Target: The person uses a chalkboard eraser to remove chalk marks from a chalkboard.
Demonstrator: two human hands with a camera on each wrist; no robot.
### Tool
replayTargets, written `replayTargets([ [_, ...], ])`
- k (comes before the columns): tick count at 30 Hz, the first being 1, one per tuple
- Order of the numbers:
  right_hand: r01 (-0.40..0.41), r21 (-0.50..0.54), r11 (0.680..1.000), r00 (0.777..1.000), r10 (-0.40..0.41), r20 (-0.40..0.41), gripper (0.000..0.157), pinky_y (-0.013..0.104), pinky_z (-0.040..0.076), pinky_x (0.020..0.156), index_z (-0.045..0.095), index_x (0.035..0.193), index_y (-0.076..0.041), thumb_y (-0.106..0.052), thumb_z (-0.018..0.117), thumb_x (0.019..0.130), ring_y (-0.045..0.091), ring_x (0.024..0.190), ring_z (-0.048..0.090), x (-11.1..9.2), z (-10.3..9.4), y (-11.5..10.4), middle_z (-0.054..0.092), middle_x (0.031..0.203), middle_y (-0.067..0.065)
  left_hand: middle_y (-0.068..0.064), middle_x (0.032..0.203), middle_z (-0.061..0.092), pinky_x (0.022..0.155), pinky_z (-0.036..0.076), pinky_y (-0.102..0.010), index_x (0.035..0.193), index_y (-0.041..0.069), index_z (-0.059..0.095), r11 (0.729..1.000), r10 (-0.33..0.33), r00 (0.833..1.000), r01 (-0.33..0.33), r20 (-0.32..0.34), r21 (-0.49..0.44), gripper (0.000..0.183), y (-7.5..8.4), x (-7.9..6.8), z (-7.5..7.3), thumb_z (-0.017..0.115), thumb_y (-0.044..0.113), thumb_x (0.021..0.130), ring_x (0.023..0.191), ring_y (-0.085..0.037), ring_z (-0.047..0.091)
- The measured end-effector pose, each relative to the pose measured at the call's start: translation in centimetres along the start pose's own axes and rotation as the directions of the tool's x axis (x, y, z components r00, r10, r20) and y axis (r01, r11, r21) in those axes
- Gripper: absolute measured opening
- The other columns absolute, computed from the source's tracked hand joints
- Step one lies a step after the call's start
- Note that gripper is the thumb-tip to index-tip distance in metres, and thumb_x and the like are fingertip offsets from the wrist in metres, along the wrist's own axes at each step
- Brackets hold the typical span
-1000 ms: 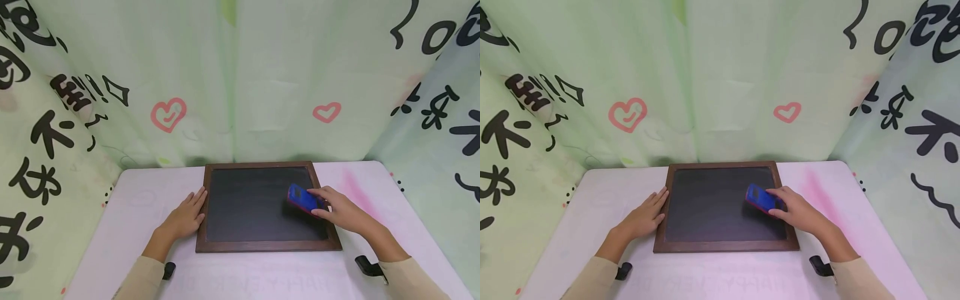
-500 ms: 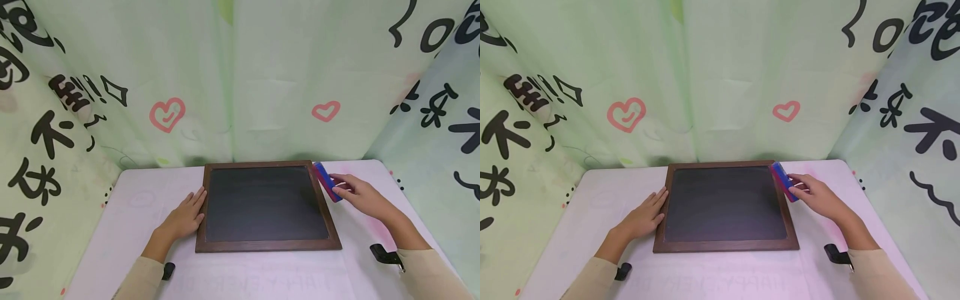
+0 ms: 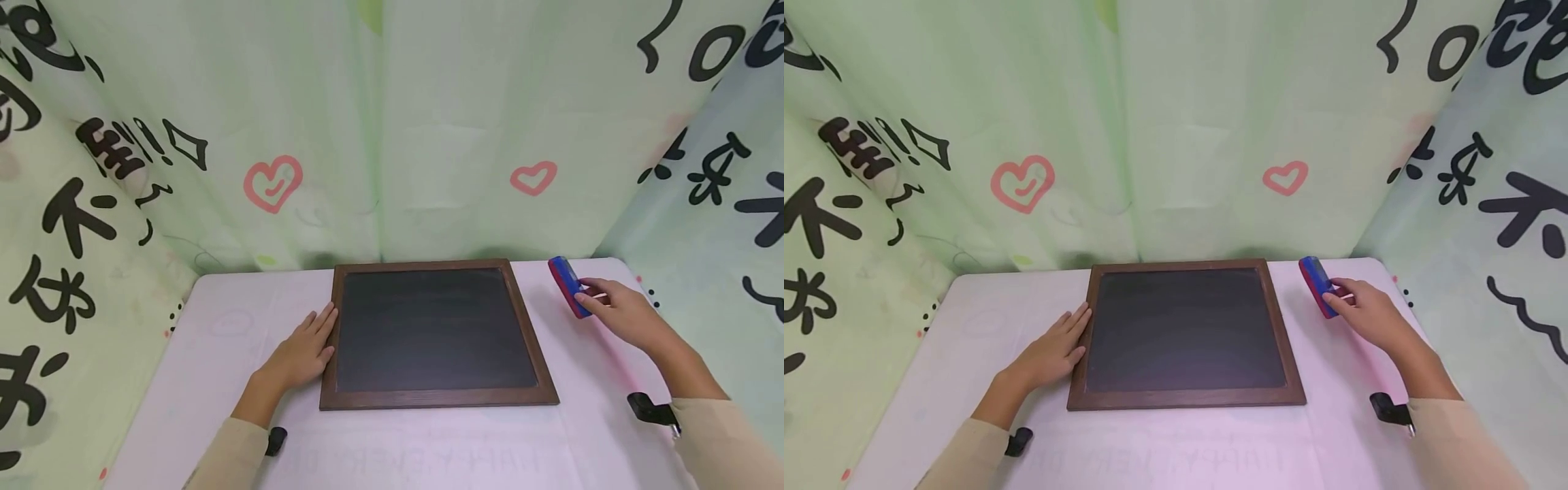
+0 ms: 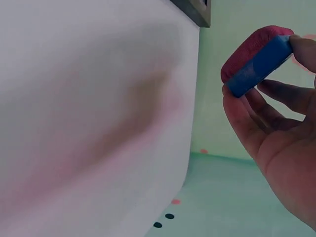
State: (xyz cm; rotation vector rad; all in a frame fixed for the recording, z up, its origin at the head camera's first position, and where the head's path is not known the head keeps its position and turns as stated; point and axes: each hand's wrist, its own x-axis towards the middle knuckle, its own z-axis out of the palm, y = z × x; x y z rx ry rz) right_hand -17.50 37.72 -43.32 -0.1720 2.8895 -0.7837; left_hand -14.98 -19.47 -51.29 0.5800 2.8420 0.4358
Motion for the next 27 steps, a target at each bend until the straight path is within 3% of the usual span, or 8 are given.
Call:
replayTargets([
  [13,-0.170,-0.163,0.972,0.982,0.153,-0.113,0.072,0.074,0.047,0.089,0.040,0.135,0.028,-0.033,0.060,0.103,0.062,0.106,0.050,-0.3,2.9,2.2,0.042,0.123,0.052,-0.007,0.175,0.009,0.127,0.023,-0.056,0.167,0.009,0.012,1.000,-0.008,1.000,0.008,0.001,0.008,0.070,-0.1,0.2,0.2,0.046,0.028,0.109,0.158,-0.042,0.017],
  [22,-0.203,-0.220,0.954,0.976,0.181,-0.119,0.067,0.067,0.050,0.079,0.044,0.119,0.032,-0.029,0.064,0.100,0.055,0.087,0.054,0.1,5.0,1.5,0.043,0.105,0.047,-0.008,0.175,0.010,0.127,0.023,-0.057,0.166,0.007,0.013,1.000,-0.008,1.000,0.007,-0.004,-0.015,0.070,0.0,0.1,-0.1,0.048,0.026,0.108,0.158,-0.043,0.017],
  [27,-0.220,-0.230,0.948,0.972,0.195,-0.129,0.068,0.068,0.052,0.078,0.044,0.115,0.032,-0.030,0.066,0.099,0.054,0.085,0.055,0.0,5.8,1.5,0.043,0.101,0.046,-0.007,0.175,0.011,0.124,0.028,-0.059,0.167,0.008,0.014,1.000,-0.006,1.000,0.006,-0.003,-0.013,0.070,0.1,0.1,-0.1,0.048,0.027,0.108,0.158,-0.042,0.019],
])
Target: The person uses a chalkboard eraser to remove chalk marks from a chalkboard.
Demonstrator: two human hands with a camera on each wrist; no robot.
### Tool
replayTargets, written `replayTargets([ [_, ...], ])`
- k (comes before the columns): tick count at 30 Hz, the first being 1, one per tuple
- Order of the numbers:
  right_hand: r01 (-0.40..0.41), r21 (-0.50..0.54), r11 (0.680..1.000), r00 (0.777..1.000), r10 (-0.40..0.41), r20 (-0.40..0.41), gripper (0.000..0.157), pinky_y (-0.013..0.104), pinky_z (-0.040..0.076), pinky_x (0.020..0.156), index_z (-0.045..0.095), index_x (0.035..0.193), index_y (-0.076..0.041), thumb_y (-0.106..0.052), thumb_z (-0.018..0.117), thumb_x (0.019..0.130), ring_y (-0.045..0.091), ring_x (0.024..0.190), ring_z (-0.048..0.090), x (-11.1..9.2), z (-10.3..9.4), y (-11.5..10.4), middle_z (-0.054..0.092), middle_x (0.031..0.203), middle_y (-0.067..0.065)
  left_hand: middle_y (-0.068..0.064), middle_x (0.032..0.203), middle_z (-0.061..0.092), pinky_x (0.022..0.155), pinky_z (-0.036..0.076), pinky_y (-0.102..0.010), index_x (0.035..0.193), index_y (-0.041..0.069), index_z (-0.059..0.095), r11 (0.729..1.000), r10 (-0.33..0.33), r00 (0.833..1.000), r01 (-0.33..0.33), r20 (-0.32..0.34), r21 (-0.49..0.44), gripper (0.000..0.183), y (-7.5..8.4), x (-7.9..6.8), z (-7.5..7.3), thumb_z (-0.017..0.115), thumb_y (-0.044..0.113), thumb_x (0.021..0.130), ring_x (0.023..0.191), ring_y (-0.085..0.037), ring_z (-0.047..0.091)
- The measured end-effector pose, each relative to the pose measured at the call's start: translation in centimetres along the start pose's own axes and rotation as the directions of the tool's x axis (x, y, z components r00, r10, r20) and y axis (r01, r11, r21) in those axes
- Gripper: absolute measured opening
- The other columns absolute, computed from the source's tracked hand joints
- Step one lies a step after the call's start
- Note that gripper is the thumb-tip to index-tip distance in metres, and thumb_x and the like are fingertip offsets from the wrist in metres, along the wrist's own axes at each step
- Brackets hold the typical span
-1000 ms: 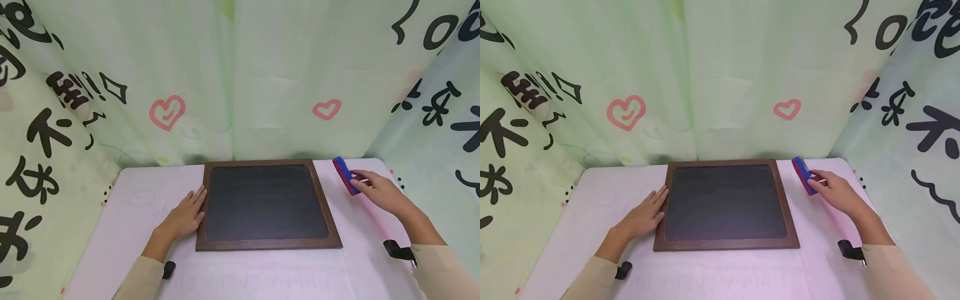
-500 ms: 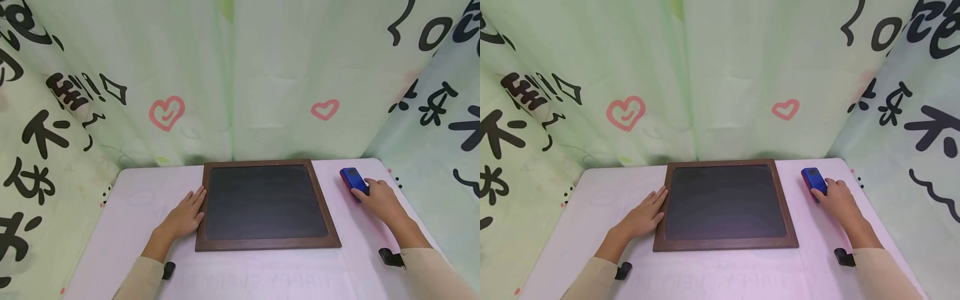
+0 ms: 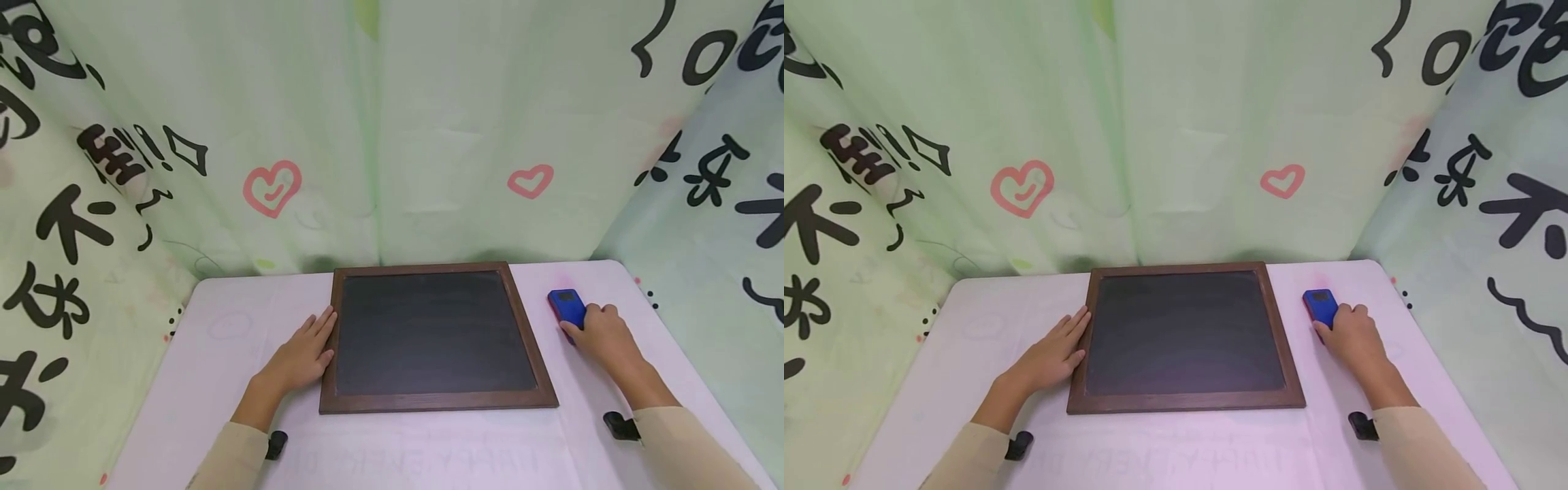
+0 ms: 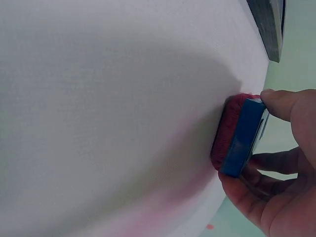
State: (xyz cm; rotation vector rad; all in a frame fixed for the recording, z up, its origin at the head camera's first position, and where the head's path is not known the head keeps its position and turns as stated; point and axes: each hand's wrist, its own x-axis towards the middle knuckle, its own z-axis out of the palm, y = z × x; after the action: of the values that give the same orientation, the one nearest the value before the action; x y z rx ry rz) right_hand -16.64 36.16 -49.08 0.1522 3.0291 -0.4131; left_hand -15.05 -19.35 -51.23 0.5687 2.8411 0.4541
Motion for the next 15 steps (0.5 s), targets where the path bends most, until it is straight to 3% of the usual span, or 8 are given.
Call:
replayTargets([
  [6,-0.003,-0.006,1.000,1.000,0.003,-0.017,0.074,0.069,0.053,0.078,0.041,0.122,0.031,-0.033,0.068,0.097,0.057,0.088,0.054,-0.6,-0.1,-0.4,0.042,0.105,0.048,-0.007,0.174,0.015,0.123,0.032,-0.058,0.166,0.007,0.019,1.000,0.010,1.000,-0.010,-0.015,-0.002,0.070,-0.2,-0.1,0.2,0.050,0.031,0.108,0.157,-0.042,0.023],
  [9,0.047,0.003,0.999,0.996,-0.047,-0.076,0.074,0.071,0.051,0.078,0.041,0.128,0.029,-0.033,0.068,0.098,0.060,0.092,0.053,-0.7,-0.5,-0.9,0.043,0.111,0.050,-0.010,0.173,0.018,0.123,0.031,-0.057,0.165,0.005,0.023,1.000,0.017,0.999,-0.018,-0.048,-0.014,0.071,-0.3,-0.1,0.2,0.049,0.039,0.108,0.156,-0.042,0.026],
  [12,0.107,0.015,0.994,0.982,-0.104,-0.156,0.067,0.074,0.048,0.084,0.044,0.133,0.024,-0.031,0.065,0.100,0.063,0.102,0.051,-0.7,-1.2,-2.0,0.044,0.121,0.049,-0.013,0.172,0.022,0.124,0.031,-0.055,0.163,0.002,0.025,1.000,0.018,0.993,-0.019,-0.116,-0.008,0.076,-0.2,0.0,-0.2,0.048,0.049,0.108,0.156,-0.040,0.028],
  [15,0.171,0.025,0.985,0.962,-0.161,-0.220,0.059,0.076,0.042,0.099,0.047,0.138,0.019,-0.026,0.062,0.102,0.063,0.119,0.047,-0.7,-2.3,-3.8,0.043,0.136,0.045,-0.017,0.169,0.029,0.123,0.033,-0.054,0.161,-0.001,0.029,0.999,0.024,0.974,-0.017,-0.226,0.031,0.081,0.3,0.2,-1.1,0.051,0.053,0.105,0.154,-0.039,0.033],
])
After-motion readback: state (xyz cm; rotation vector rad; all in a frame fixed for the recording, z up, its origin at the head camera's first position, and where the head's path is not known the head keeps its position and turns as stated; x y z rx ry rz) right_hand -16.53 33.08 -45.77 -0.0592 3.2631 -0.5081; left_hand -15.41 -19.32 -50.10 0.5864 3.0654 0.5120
